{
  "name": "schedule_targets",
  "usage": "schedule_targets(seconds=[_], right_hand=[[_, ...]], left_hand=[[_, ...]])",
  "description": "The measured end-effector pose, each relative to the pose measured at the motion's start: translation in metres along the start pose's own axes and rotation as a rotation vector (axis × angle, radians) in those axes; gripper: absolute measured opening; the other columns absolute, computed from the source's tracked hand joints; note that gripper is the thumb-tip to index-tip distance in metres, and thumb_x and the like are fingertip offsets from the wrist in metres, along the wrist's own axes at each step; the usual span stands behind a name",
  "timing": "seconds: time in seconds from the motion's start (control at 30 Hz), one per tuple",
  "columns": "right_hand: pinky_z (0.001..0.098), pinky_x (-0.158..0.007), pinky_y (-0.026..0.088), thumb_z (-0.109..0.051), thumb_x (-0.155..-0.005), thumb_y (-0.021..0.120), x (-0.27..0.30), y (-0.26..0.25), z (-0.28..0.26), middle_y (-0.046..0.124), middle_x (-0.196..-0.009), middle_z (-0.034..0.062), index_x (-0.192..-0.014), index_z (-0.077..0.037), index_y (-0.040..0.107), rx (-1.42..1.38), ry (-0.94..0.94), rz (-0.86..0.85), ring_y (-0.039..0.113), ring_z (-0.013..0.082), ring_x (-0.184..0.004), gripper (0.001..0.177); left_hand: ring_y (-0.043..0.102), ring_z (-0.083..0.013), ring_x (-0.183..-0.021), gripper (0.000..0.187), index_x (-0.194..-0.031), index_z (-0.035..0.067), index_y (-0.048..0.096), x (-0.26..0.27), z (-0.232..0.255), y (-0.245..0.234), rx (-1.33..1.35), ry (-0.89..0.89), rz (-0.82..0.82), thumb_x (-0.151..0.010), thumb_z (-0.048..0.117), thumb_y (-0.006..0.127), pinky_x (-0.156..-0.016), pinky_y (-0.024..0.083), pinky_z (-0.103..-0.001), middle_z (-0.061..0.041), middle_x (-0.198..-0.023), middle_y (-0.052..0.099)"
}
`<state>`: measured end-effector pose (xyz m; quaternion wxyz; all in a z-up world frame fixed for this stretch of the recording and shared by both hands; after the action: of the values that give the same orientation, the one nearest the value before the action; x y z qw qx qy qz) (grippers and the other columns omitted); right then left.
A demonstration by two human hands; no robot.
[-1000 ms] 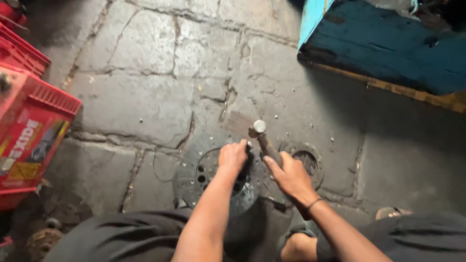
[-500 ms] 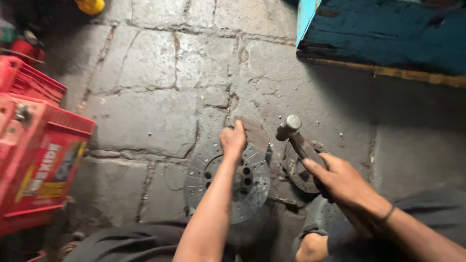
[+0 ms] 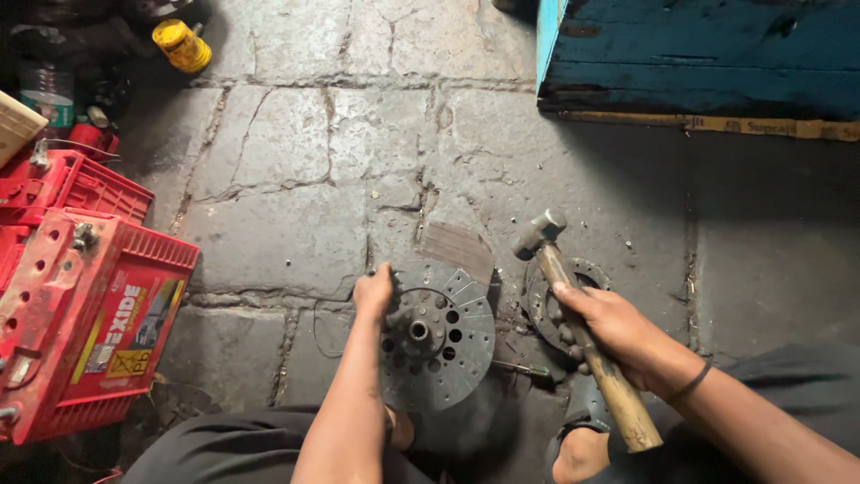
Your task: The person sits on the floor and uses a hammer and a metal punch to repeatedly strike a circular metal component, likely a clutch plate, to remove or adjust pins. The person rotates the part to access different areas while continuing to hammer.
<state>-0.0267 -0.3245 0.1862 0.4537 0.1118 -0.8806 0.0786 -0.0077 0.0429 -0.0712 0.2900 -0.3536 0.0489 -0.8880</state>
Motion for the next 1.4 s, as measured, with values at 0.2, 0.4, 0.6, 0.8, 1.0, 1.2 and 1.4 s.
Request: schedule_targets(seconds=[0.2,0.4,0.6,0.8,1.0,1.2,1.4], right_hand=[[0.0332,-0.042,0.045,-0.05,-0.093,0.059,0.001,0.002,0.009,0.053,-0.063,0.0038,-0.087,-0.009,0.057,-0.041,0.09,-0.042,0.049,0.0157,-0.049,0.043],[0.0332,-0.048,0.05,-0.036,-0.088,0.073,-0.041,0.017,0.045,0.057,-0.068,0.0026,-0.088,-0.011,0.059,-0.042,0.073,-0.089,0.055,0.0153,-0.055,0.029],[0.0344,-0.052,0.044,-0.039,-0.081,0.082,-0.142,0.067,0.122,0.053,-0.071,0.0002,-0.089,-0.014,0.057,-0.144,0.033,-0.034,0.051,0.0143,-0.058,0.036],[0.0381,-0.057,0.048,-0.04,-0.08,0.08,-0.187,0.093,0.156,0.056,-0.072,0.003,-0.089,-0.01,0.062,-0.286,0.023,0.018,0.054,0.0179,-0.062,0.036],[0.0388,-0.059,0.049,-0.04,-0.081,0.079,-0.159,0.106,0.172,0.059,-0.071,0.0049,-0.088,-0.011,0.063,-0.527,0.122,0.036,0.057,0.0207,-0.06,0.034],[0.0396,-0.059,0.05,-0.042,-0.081,0.078,-0.15,0.109,0.172,0.059,-0.068,0.0063,-0.083,-0.011,0.061,-0.502,0.191,0.028,0.058,0.0233,-0.06,0.035],[0.0394,-0.059,0.051,-0.041,-0.081,0.079,-0.157,0.107,0.179,0.059,-0.071,0.0073,-0.085,-0.011,0.059,-0.5,0.23,0.004,0.059,0.0239,-0.061,0.036]], left_hand=[[0.062,-0.0446,-0.114,0.059,-0.105,0.002,0.078,-0.006,-0.027,0.006,-0.657,0.438,0.248,-0.094,0.056,0.057,-0.099,0.047,-0.05,-0.028,-0.115,0.068],[0.048,-0.0464,-0.138,0.071,-0.122,0.002,0.071,-0.019,-0.012,-0.031,-0.434,0.006,0.309,-0.086,0.061,0.054,-0.116,0.027,-0.065,-0.028,-0.141,0.058],[0.048,-0.047,-0.139,0.085,-0.125,-0.008,0.067,-0.052,-0.057,-0.038,-0.315,-0.176,0.261,-0.082,0.065,0.059,-0.117,0.024,-0.068,-0.03,-0.142,0.056],[0.053,-0.0488,-0.135,0.092,-0.124,-0.009,0.068,-0.085,-0.058,-0.044,-0.388,-0.054,0.24,-0.083,0.073,0.06,-0.115,0.038,-0.059,-0.036,-0.136,0.06],[0.052,-0.045,-0.136,0.085,-0.124,-0.007,0.067,-0.068,0.0,-0.009,-0.506,0.062,0.085,-0.085,0.068,0.06,-0.117,0.029,-0.063,-0.03,-0.138,0.06],[0.055,-0.0433,-0.134,0.08,-0.125,-0.005,0.068,-0.041,0.041,0.009,-0.538,0.16,-0.057,-0.085,0.064,0.063,-0.116,0.035,-0.055,-0.029,-0.135,0.062],[0.06,-0.0382,-0.131,0.07,-0.127,0.007,0.072,-0.035,0.032,0.013,-0.507,0.139,-0.101,-0.086,0.063,0.061,-0.114,0.041,-0.05,-0.021,-0.133,0.068]])
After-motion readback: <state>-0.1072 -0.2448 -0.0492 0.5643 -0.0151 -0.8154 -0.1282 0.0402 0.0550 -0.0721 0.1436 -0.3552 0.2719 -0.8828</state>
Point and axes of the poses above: each hand's wrist, its own x-axis away from the middle knuckle, its own y-axis out of the palm, z = x × y, the point moved 3 cm from there along -x, towards the middle knuckle
